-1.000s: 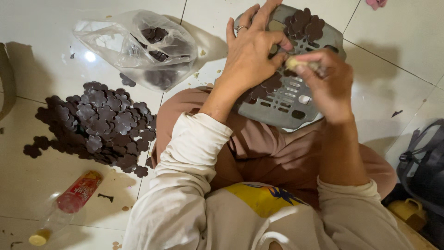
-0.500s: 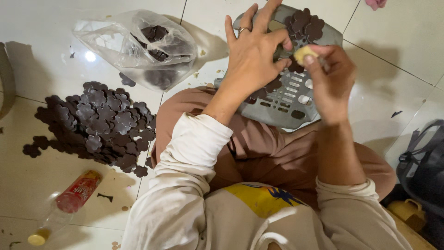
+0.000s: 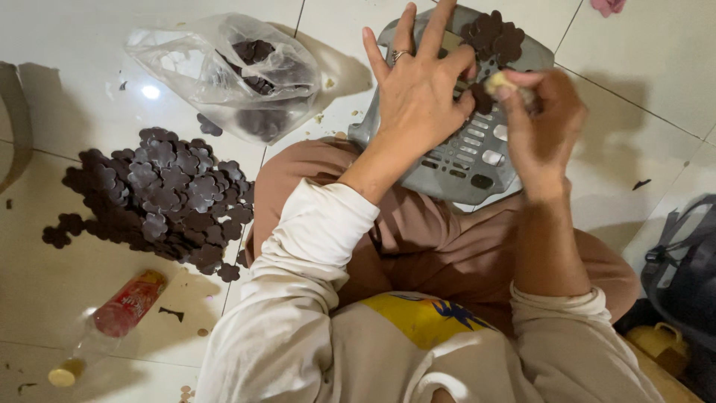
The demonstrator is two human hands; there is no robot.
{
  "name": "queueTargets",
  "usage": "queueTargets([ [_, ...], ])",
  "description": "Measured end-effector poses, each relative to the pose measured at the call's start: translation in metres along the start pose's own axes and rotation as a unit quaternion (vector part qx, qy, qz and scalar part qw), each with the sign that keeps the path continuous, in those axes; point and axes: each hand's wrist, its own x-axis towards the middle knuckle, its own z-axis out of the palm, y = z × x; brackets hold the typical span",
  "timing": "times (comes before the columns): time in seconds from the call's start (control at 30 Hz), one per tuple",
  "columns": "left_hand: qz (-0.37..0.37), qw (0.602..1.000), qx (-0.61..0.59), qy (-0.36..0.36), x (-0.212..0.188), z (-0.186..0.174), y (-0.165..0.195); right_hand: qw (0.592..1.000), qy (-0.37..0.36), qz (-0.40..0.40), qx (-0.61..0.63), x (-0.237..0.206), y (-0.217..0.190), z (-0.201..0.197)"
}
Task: The person sits on the floor and rubs a small eraser block over dark flower-shaped shoe components resting on a slotted plastic basket, working the pieces one at a time and moving finished pieces aside. A plastic bag of additional components sits nearby.
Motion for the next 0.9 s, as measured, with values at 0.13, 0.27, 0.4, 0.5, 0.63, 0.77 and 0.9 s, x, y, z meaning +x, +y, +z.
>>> queueTargets([
  [0.13, -0.002, 1.0, 0.009, 0.001, -0.004, -0.001, 0.007, 0.984, -0.015, -0.152, -0.091, -0.011, 0.016, -0.005],
  [0.27, -0.031, 0.999, 0.018, -0.024, -0.01, -0.006, 0.013, 0.966, -0.044, -0.192, -0.167, -0.023, 0.027, -0.021],
  [0.4, -0.035, 0.999, 0.039, -0.002, -0.025, -0.018, 0.019, 0.962, -0.044, -0.231, -0.141, -0.032, 0.037, -0.069],
  [0.5, -0.025, 0.999, 0.026, 0.002, -0.041, -0.029, 0.031, 0.984, -0.028, -0.149, -0.092, -0.057, 0.046, -0.106],
  [0.63, -0.003, 0.999, 0.033, 0.043, -0.06, -0.046, 0.051, 0.995, 0.009, 0.038, 0.087, -0.096, 0.059, -0.133],
  [0.77, -0.033, 0.997, 0.071, 0.01, -0.07, -0.06, 0.07, 0.918, 0.066, 0.155, 0.358, -0.118, 0.062, -0.142],
  [0.9, -0.061, 0.997, 0.055, 0.007, -0.079, -0.075, 0.081, 0.819, 0.08, 0.149, 0.547, -0.121, 0.047, -0.151],
])
